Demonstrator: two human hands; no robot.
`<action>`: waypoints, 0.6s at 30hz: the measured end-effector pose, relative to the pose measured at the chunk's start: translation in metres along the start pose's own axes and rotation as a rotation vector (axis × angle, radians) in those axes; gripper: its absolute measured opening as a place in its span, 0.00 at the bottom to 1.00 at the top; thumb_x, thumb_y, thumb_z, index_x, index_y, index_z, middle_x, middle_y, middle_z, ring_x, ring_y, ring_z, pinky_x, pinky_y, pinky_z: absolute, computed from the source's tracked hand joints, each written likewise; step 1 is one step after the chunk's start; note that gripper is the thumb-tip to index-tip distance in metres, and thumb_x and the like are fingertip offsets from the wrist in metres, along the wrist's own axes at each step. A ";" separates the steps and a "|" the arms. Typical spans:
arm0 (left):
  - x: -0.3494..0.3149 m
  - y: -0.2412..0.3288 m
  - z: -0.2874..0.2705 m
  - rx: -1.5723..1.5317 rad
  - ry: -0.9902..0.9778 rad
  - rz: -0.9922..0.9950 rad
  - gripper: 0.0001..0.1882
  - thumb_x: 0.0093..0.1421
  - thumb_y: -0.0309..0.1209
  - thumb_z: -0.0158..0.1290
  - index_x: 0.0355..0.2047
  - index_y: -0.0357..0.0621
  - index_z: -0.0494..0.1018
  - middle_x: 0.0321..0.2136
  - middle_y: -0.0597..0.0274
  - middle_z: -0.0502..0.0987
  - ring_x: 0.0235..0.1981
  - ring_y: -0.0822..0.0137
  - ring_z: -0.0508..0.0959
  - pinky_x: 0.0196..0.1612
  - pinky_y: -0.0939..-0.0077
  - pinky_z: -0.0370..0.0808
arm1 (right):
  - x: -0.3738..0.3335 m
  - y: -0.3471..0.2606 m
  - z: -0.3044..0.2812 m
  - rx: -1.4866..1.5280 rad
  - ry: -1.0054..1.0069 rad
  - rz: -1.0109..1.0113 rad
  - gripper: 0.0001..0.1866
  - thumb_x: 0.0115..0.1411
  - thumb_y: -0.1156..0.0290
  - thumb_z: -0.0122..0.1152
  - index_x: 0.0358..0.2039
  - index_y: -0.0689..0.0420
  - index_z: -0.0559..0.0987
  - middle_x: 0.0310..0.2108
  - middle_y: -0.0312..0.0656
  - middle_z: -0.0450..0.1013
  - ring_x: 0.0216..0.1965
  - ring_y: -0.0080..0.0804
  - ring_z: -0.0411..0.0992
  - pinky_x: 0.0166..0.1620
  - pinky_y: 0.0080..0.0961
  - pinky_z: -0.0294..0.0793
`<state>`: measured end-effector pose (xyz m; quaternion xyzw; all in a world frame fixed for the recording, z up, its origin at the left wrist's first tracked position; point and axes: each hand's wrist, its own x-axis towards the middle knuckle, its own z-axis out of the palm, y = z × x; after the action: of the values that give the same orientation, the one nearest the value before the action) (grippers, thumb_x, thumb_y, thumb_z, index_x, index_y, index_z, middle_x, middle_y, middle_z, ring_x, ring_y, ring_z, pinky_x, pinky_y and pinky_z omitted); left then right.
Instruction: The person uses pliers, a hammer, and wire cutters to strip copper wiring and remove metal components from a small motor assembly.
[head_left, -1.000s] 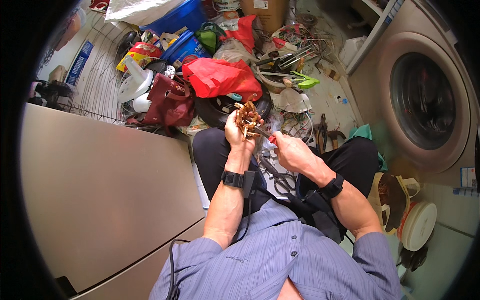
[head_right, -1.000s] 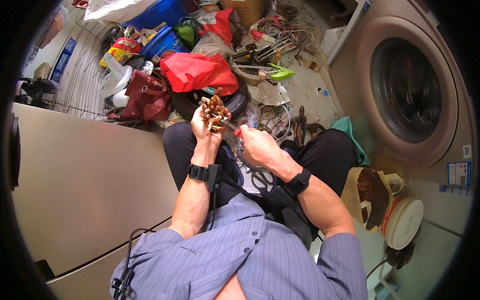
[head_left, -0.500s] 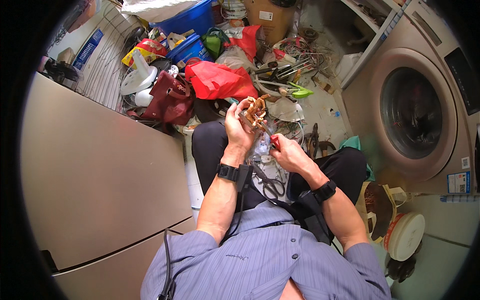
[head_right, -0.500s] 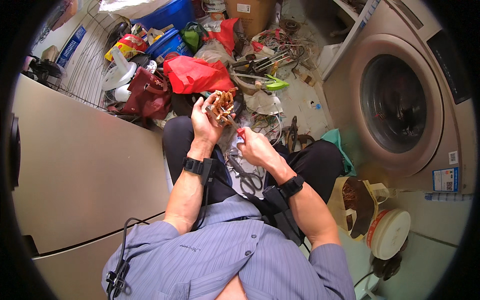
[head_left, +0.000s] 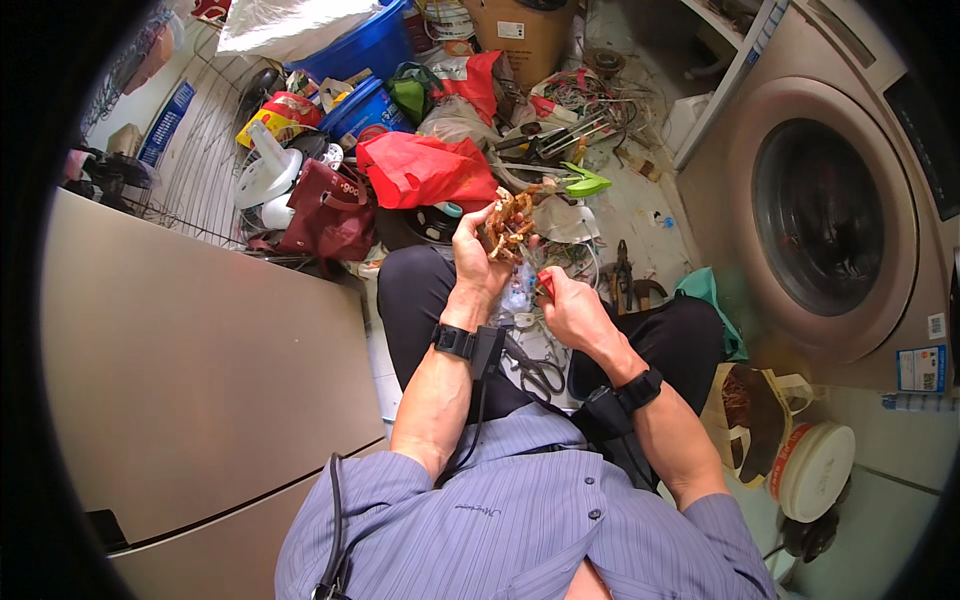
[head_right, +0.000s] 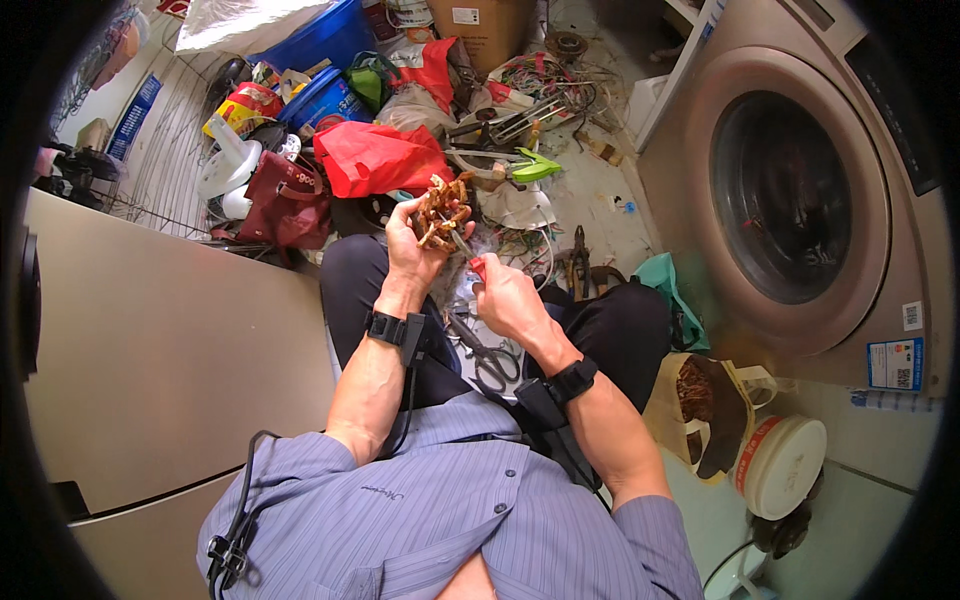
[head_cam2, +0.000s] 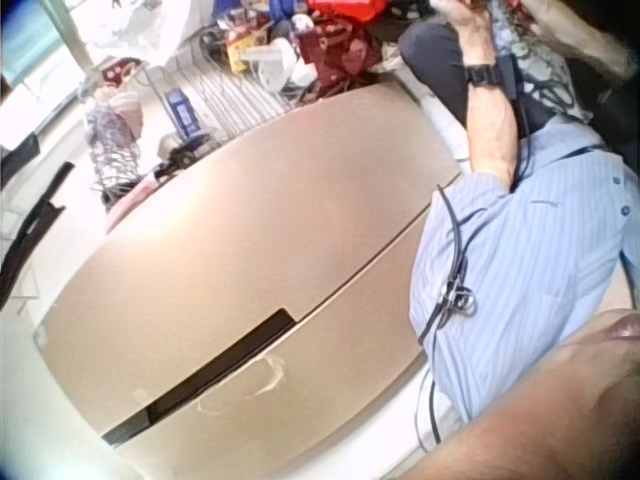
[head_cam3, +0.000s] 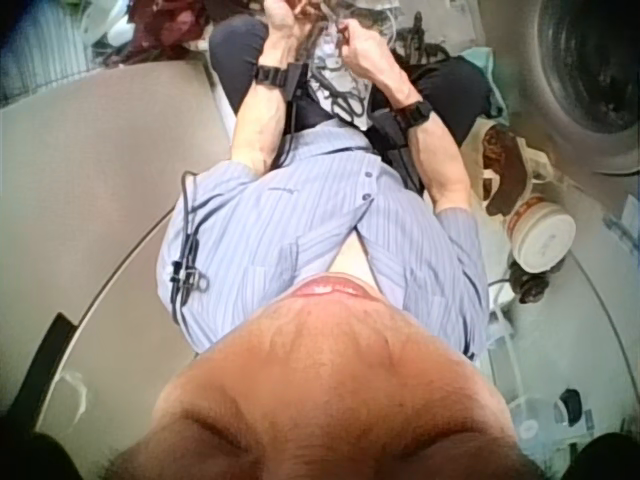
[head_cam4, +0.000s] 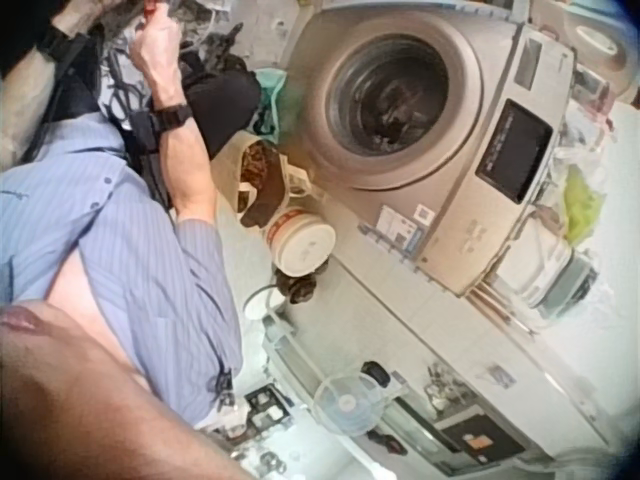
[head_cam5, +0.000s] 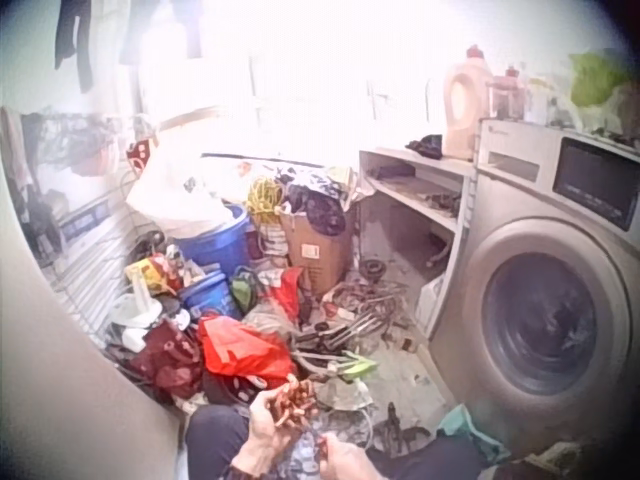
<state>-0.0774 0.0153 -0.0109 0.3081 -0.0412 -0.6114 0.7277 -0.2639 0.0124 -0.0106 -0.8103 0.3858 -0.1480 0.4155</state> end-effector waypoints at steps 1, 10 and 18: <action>-0.004 0.001 0.003 0.025 -0.010 0.026 0.20 0.64 0.40 0.41 0.46 0.40 0.75 0.38 0.54 0.81 0.38 0.53 0.82 0.42 0.51 0.80 | 0.000 0.002 0.001 -0.010 0.006 -0.037 0.14 0.57 0.74 0.55 0.43 0.64 0.69 0.32 0.64 0.75 0.38 0.66 0.74 0.41 0.54 0.73; -0.021 0.022 -0.012 0.020 0.016 0.022 0.19 0.68 0.43 0.44 0.46 0.43 0.76 0.38 0.52 0.82 0.42 0.52 0.82 0.47 0.48 0.79 | 0.010 0.000 0.008 -0.085 -0.034 -0.185 0.10 0.59 0.75 0.55 0.41 0.60 0.70 0.33 0.59 0.75 0.38 0.62 0.74 0.40 0.51 0.73; -0.031 0.027 -0.031 -0.012 -0.277 0.129 0.35 0.54 0.23 0.44 0.65 0.45 0.58 0.60 0.48 0.69 0.57 0.52 0.74 0.56 0.41 0.73 | 0.023 -0.007 0.003 0.080 -0.185 0.020 0.16 0.59 0.71 0.57 0.47 0.60 0.73 0.28 0.53 0.76 0.28 0.44 0.77 0.35 0.38 0.75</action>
<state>-0.0482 0.0577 -0.0128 0.2132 -0.1572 -0.6002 0.7547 -0.2431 -0.0007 -0.0086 -0.7994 0.3476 -0.0839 0.4829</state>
